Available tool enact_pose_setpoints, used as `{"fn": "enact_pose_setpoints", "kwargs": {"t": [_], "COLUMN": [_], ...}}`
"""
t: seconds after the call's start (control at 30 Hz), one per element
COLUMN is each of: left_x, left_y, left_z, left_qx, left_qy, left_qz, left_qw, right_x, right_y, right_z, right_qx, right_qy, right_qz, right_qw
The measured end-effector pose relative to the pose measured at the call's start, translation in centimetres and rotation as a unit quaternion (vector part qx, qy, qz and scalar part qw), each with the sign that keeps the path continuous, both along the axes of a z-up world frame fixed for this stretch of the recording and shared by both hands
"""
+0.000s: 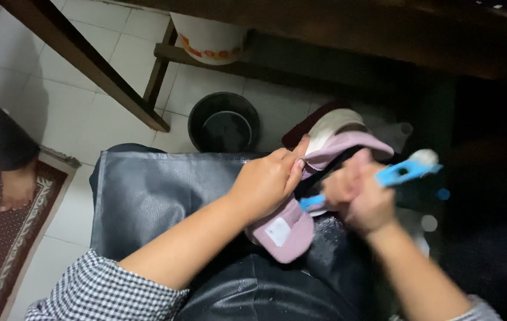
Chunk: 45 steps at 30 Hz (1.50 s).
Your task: Scrubbing the interior lining and tongue of a sneaker using a small brush and soapy water.
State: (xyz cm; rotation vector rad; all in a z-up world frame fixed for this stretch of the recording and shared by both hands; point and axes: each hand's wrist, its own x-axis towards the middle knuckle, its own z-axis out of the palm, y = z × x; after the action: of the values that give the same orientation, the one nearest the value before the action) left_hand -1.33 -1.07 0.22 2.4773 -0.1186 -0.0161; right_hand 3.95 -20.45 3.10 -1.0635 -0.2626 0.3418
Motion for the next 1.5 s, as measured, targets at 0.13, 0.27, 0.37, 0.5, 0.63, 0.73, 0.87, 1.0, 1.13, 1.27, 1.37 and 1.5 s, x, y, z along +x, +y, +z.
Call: {"fn": "enact_pose_setpoints", "kwargs": {"t": [0.13, 0.27, 0.37, 0.5, 0.63, 0.73, 0.87, 1.0, 1.13, 1.27, 1.37, 1.5], "left_x": [-0.3, -0.5, -0.7, -1.5, -1.2, -1.7, -1.3, -1.1, -0.8, -0.9, -0.7, -1.1], "left_y": [-0.5, -1.4, -1.8, -2.3, -3.0, -2.9, -2.7, -2.2, -2.4, -1.1, -1.4, -1.2], "left_z": [0.2, 1.0, 0.7, 0.4, 1.2, 1.3, 0.7, 1.2, 0.7, 2.9, 0.8, 0.4], "left_qx": [0.011, 0.048, 0.123, 0.100, 0.151, 0.149, 0.120, 0.120, 0.115, 0.054, 0.087, 0.090], "left_qy": [-0.035, -0.044, -0.089, -0.099, -0.117, -0.059, -0.109, -0.063, -0.094, 0.003, -0.045, -0.057], "left_qz": [0.005, 0.012, -0.002, 0.010, 0.008, -0.005, 0.005, 0.003, 0.014, -0.026, 0.013, 0.006], "left_qw": [0.999, 0.998, 0.988, 0.990, 0.981, 0.987, 0.987, 0.991, 0.989, 0.998, 0.995, 0.994], "right_x": [2.7, -1.9, -1.6, 0.8, -2.9, 0.0, 0.0, 0.0, 0.4, -0.2, 1.0, -2.7], "right_y": [-3.0, 0.3, -2.1, -6.1, -0.6, -6.6, -6.6, -6.1, -5.7, -4.8, -5.5, -1.4], "right_z": [4.5, 4.4, -0.2, 3.8, 2.2, -0.5, 0.9, -0.4, -0.4, -0.4, 2.7, 0.5], "right_qx": [-0.126, -0.107, -0.034, -0.098, -0.062, -0.051, -0.049, -0.044, -0.064, -0.026, -0.073, -0.034], "right_qy": [-0.071, -0.099, 0.068, -0.021, 0.090, 0.159, 0.134, 0.113, 0.091, 0.114, 0.046, -0.018], "right_qz": [-0.089, -0.191, -0.068, -0.195, -0.183, -0.210, -0.258, -0.182, -0.212, -0.154, -0.248, -0.135], "right_qw": [0.985, 0.971, 0.995, 0.976, 0.977, 0.963, 0.956, 0.976, 0.971, 0.981, 0.965, 0.990]}}
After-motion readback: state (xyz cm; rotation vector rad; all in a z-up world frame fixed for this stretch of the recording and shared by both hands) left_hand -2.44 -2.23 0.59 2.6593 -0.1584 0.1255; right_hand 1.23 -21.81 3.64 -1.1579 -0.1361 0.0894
